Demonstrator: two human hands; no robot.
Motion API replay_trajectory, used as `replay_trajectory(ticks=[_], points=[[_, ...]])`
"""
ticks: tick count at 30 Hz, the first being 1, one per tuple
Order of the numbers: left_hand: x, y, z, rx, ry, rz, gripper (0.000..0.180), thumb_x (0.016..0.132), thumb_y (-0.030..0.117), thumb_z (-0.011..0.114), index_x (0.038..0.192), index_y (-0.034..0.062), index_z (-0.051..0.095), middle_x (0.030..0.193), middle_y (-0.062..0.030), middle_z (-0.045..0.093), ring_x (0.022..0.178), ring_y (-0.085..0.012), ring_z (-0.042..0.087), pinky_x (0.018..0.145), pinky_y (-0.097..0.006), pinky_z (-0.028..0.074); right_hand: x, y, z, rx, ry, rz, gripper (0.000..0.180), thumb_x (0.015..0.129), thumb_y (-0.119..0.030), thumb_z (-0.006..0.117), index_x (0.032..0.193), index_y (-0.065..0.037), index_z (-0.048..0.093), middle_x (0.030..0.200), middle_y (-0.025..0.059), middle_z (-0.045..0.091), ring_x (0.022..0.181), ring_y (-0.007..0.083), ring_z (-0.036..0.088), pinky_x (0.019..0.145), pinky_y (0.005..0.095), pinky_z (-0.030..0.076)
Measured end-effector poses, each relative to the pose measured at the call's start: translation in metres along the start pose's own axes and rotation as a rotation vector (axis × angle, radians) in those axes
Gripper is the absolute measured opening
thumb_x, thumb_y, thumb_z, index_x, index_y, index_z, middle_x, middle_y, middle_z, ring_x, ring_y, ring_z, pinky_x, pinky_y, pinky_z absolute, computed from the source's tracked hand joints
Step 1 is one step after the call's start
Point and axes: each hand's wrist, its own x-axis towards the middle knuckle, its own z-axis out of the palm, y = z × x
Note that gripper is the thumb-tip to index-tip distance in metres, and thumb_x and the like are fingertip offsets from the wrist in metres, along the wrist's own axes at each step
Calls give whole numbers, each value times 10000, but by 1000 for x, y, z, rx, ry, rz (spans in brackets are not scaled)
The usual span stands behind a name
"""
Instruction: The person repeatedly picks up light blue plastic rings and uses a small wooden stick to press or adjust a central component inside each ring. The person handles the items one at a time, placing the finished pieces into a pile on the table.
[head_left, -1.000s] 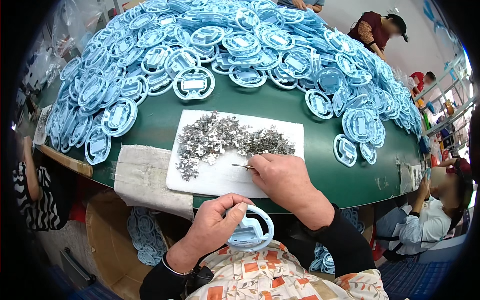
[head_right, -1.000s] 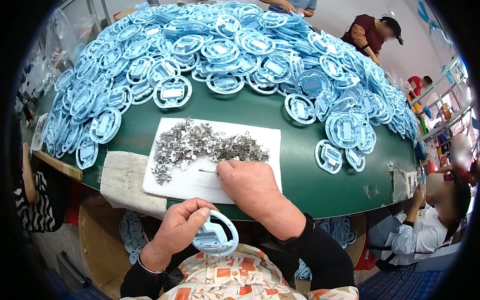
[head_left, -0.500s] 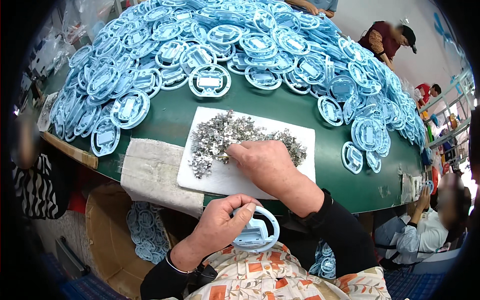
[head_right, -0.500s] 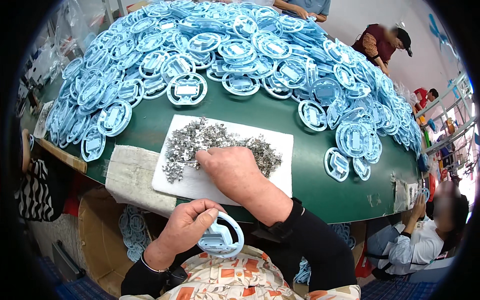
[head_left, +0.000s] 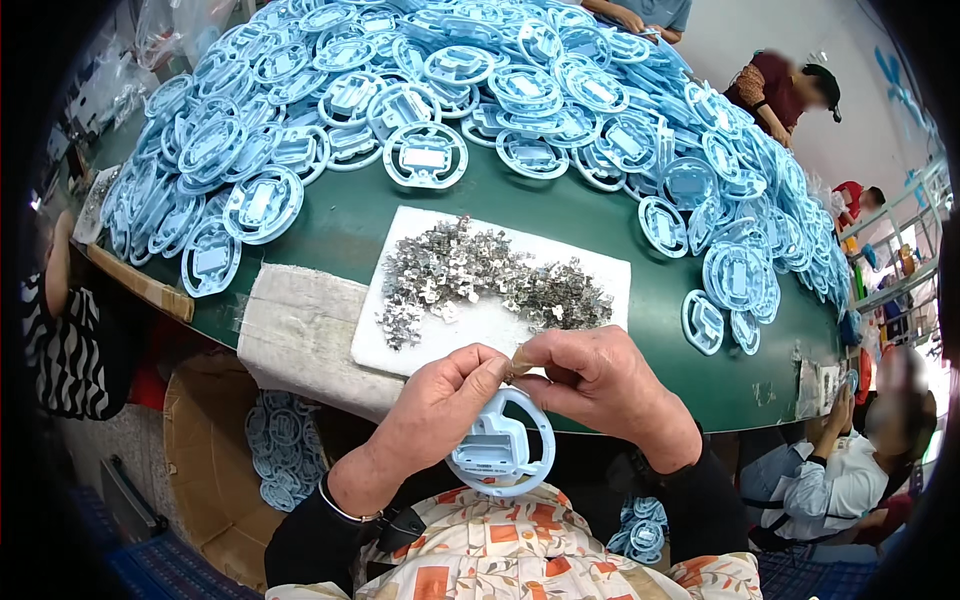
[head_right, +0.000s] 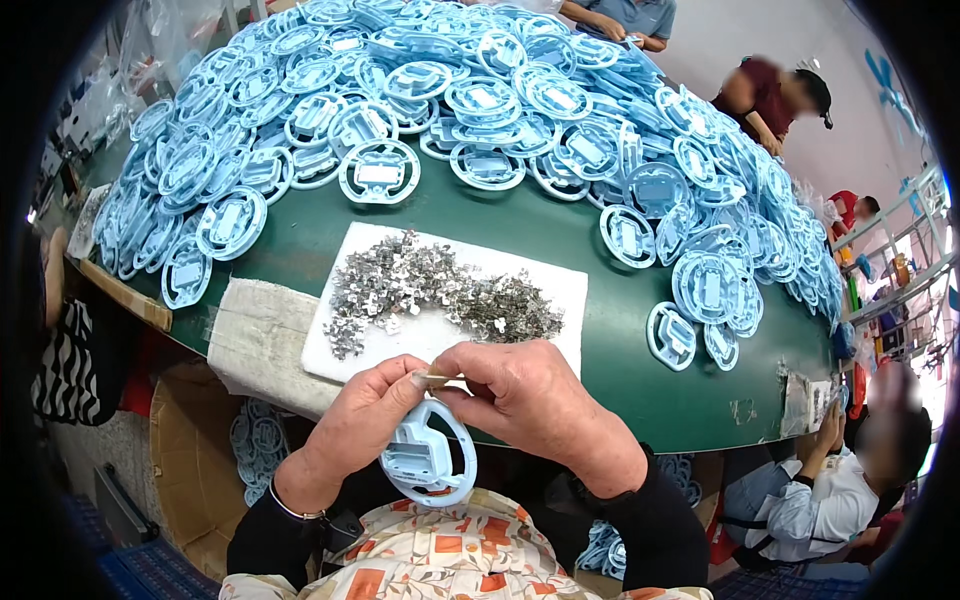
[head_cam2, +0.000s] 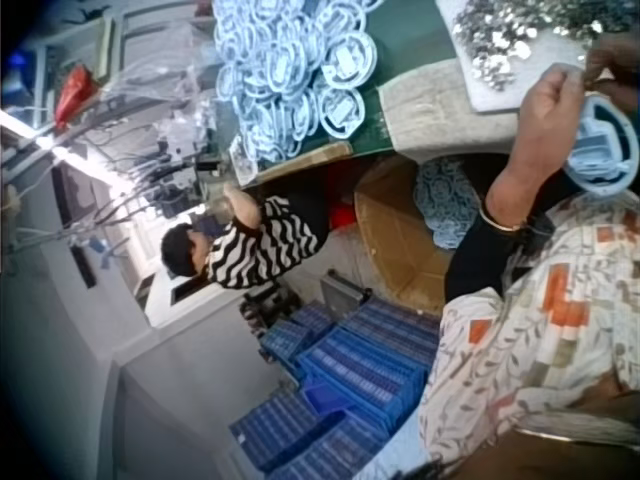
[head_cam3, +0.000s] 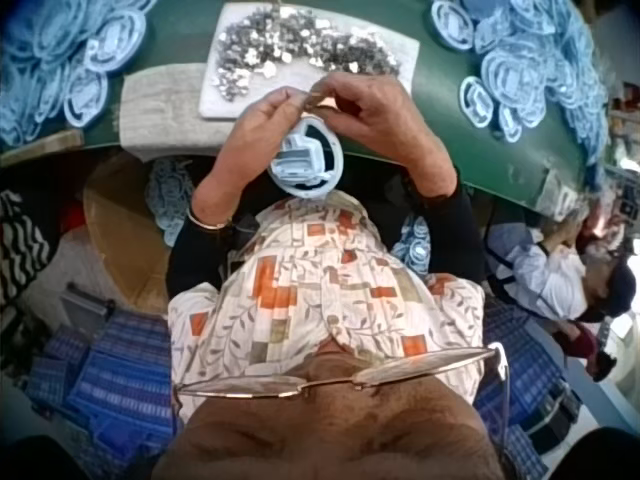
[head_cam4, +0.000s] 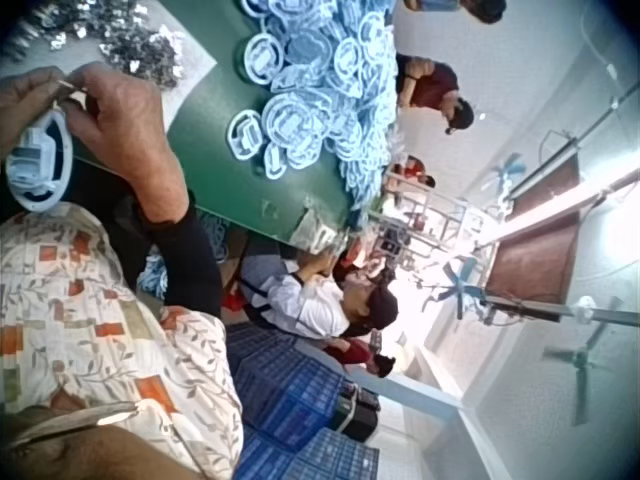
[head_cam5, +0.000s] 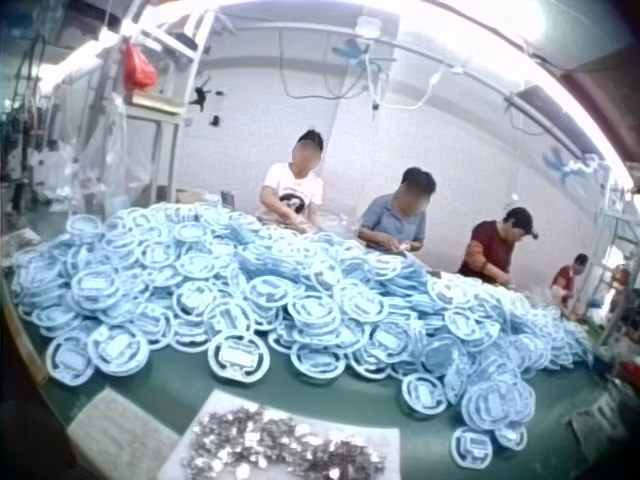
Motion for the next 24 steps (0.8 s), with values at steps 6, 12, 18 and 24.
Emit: replay_trajectory(ticks=[6, 12, 18, 24], points=[[2, 1, 12, 23, 66, 16, 253, 1066, 244, 548, 1045, 13, 651, 822, 59, 599, 731, -2, 491, 633, -194, 428, -17, 4, 5, -16, 95, 262, 163, 868, -156, 771, 935, -38, 680, 585, 56, 560, 482, 151, 507, 482, 302, 408], [8, -9, 25, 95, 138, 138, 249, 1063, 233, 555, 988, 7, 629, 786, 63, 563, 702, -5, 446, 602, -199, 396, -30, 13, 5, 267, 167, 389, 147, 908, -143, 732, 968, -13, 696, 592, 5, 518, 542, 58, 440, 507, 265, 381], [10, -6, 38, 340, 159, 243, 257, 1052, 221, 560, 940, -4, 616, 668, 13, 541, 630, -45, 440, 546, -259, 393, -37, 20, 0, 514, 86, 480, 150, 943, -125, 697, 1013, 7, 700, 711, -70, 547, 644, 13, 433, 559, 215, 375], [12, 0, 40, 445, 117, 261, 289, 1051, 246, 552, 917, -1, 617, 621, -26, 536, 591, -73, 453, 527, -294, 399, -43, 31, -1, 937, 59, 546, 208, 987, -186, 674, 1083, -1, 662, 793, -73, 579, 635, -7, 447, 533, 178, 348]])
